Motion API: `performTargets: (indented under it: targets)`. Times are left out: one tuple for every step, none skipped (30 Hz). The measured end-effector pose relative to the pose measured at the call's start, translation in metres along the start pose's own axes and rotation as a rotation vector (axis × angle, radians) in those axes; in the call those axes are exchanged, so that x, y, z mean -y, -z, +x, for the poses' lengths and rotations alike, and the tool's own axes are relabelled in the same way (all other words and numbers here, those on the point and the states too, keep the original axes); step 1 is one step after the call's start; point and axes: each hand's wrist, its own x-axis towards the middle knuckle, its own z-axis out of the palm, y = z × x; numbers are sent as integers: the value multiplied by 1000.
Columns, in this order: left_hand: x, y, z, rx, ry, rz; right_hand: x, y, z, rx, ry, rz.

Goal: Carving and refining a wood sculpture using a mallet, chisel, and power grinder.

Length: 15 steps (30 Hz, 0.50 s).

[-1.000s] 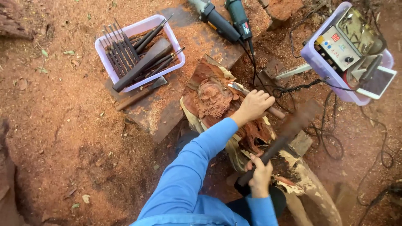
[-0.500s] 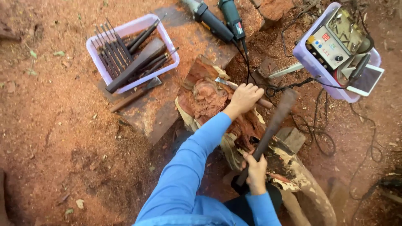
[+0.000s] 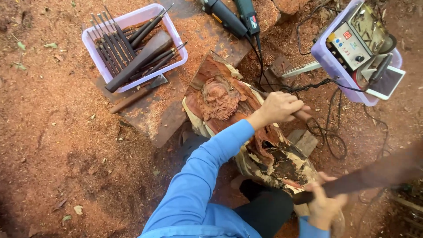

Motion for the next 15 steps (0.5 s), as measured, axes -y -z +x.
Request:
performTargets:
  targets:
    - [1,5,3,-2,-1,-3,9,5,8,-3,2,-1]
    - [2,10,6,-21,23,22,19,10,15,-25,7,27]
    - [5,15,10,-42,48,49,29,14,25,-45,15,57]
    - [7,18,13,-47,47,50,38,11,34,-45,19,56]
    - [8,22,14,-45,76,52,48,8,41,-32,72,129]
    - [10,27,15,-44,105,53,57,4,49,-19,124,203]
    - [10,25,17,-44,108,56,64,0,57,-15,123,203]
    - [11,24,20,-49,152,28,71,-3,65,-49,132,174]
    - [11,22,23,-53,193,-2,78,-7,73,-87,139,147]
    - [16,15,24,-51,194,0,85,-16,79,-86,137,148]
    - [19,8,25,-27,227,1,92,-24,85,-65,143,128]
    - [23,1,26,-4,260,3,98,-32,91,-44,148,108]
    - [27,-8,31,-4,262,0,88,-41,100,-44,148,104]
    - [31,-17,35,24,322,27,78,-49,109,21,194,-42]
    - [35,-26,39,51,384,53,68,-57,118,87,238,-191]
